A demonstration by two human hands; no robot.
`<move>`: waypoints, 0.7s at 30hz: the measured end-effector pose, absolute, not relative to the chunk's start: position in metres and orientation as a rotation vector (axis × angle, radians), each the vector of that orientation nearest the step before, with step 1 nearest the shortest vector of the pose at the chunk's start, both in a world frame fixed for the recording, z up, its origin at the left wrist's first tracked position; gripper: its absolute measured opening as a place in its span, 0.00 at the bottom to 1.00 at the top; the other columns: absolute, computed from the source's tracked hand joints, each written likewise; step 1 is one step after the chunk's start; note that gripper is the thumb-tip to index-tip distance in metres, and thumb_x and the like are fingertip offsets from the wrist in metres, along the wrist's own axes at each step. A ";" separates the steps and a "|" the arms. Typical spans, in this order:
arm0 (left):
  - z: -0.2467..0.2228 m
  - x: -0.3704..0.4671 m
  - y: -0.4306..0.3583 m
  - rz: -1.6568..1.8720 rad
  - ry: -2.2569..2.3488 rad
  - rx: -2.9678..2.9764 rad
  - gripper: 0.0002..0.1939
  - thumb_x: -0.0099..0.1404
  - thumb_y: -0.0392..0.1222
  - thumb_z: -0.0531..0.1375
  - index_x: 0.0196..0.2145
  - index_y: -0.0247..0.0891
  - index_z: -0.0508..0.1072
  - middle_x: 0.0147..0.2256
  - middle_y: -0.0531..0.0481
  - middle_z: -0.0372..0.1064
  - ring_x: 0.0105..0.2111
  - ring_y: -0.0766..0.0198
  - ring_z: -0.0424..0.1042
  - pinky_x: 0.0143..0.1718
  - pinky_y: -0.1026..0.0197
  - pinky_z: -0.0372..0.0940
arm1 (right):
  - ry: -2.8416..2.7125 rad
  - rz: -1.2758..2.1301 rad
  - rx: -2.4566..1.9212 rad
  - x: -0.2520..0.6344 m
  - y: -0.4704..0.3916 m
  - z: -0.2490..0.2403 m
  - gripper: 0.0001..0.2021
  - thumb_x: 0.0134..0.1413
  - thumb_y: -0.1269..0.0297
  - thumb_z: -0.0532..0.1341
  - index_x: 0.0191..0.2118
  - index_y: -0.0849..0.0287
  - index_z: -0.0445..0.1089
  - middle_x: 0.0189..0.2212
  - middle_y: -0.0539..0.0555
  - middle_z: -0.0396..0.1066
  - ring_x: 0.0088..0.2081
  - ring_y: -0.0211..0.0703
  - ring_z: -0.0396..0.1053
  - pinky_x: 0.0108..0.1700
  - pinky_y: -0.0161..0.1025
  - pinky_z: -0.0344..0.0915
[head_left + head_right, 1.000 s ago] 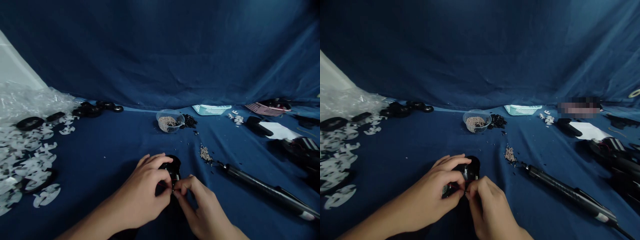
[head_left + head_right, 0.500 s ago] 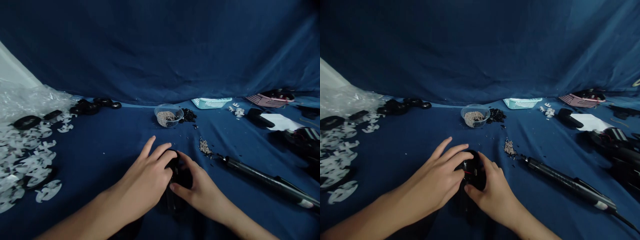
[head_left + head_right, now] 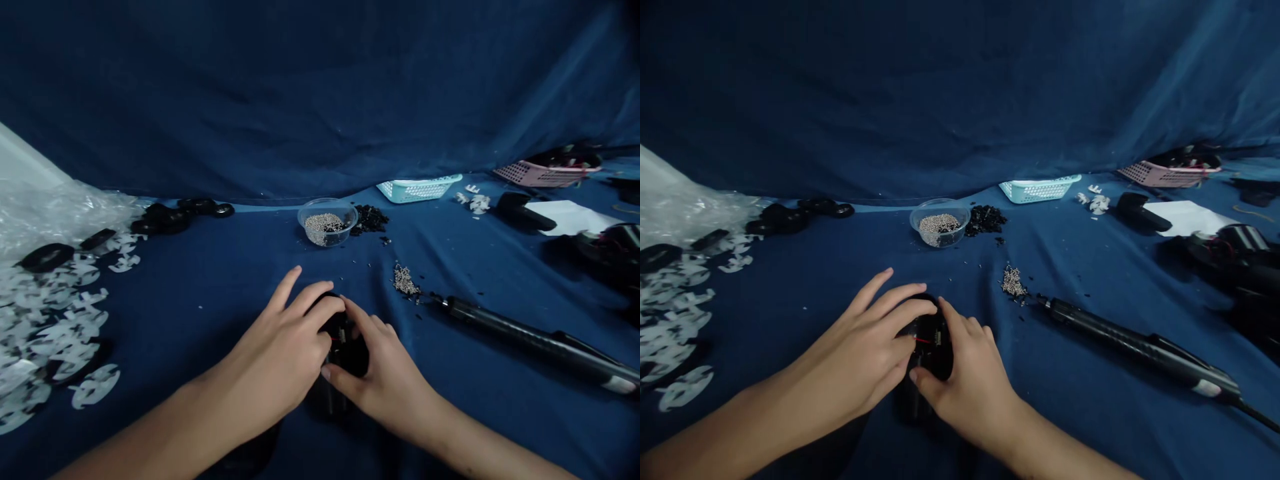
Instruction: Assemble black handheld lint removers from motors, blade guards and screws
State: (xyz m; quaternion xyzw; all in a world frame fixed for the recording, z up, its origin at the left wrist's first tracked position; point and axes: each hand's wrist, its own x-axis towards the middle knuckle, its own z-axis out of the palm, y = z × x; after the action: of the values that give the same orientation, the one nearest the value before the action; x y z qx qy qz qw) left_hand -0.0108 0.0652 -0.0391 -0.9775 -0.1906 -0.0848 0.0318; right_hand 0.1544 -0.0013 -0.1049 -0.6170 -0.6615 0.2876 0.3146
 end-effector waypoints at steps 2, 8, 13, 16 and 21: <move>-0.041 -0.011 0.064 -0.294 -0.611 -3.012 0.09 0.62 0.39 0.59 0.26 0.39 0.76 0.50 0.48 0.70 0.60 0.50 0.58 0.65 0.37 0.40 | -1.732 0.763 -1.640 0.154 -0.001 -0.104 0.40 0.47 0.62 0.65 0.65 0.57 0.47 0.49 0.56 0.67 0.47 0.51 0.63 0.50 0.53 0.59; -0.046 -0.013 0.062 -0.368 -0.643 -2.988 0.08 0.62 0.38 0.59 0.26 0.39 0.76 0.50 0.48 0.70 0.60 0.52 0.57 0.65 0.39 0.39 | -1.708 0.784 -1.646 0.152 -0.001 -0.101 0.41 0.46 0.61 0.65 0.65 0.61 0.49 0.48 0.59 0.67 0.48 0.53 0.63 0.52 0.54 0.58; -0.045 -0.012 0.060 -0.391 -0.651 -2.994 0.07 0.62 0.37 0.58 0.28 0.39 0.76 0.50 0.48 0.70 0.61 0.53 0.57 0.65 0.40 0.39 | -1.719 0.762 -1.644 0.152 -0.001 -0.101 0.41 0.46 0.61 0.64 0.65 0.62 0.49 0.47 0.60 0.68 0.48 0.54 0.63 0.51 0.54 0.59; -0.043 -0.012 0.059 -0.404 -0.665 -3.009 0.08 0.61 0.35 0.58 0.27 0.39 0.77 0.50 0.48 0.71 0.60 0.53 0.58 0.66 0.41 0.40 | -1.727 0.737 -1.636 0.152 -0.001 -0.102 0.40 0.47 0.61 0.64 0.65 0.61 0.49 0.46 0.60 0.68 0.48 0.54 0.64 0.50 0.53 0.60; -0.044 -0.013 0.058 -0.431 -0.663 -3.003 0.08 0.62 0.36 0.58 0.28 0.39 0.77 0.50 0.49 0.71 0.60 0.53 0.59 0.65 0.41 0.41 | -1.724 0.722 -1.646 0.151 0.001 -0.101 0.40 0.46 0.61 0.64 0.65 0.61 0.50 0.47 0.60 0.68 0.48 0.55 0.64 0.49 0.53 0.60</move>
State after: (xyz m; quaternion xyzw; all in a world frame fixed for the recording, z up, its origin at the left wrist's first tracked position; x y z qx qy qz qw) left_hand -0.0129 0.0581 -0.0440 -0.9669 -0.2135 -0.1387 0.0182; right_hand 0.1509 0.0014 -0.1012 -0.6263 -0.6558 0.2748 0.3196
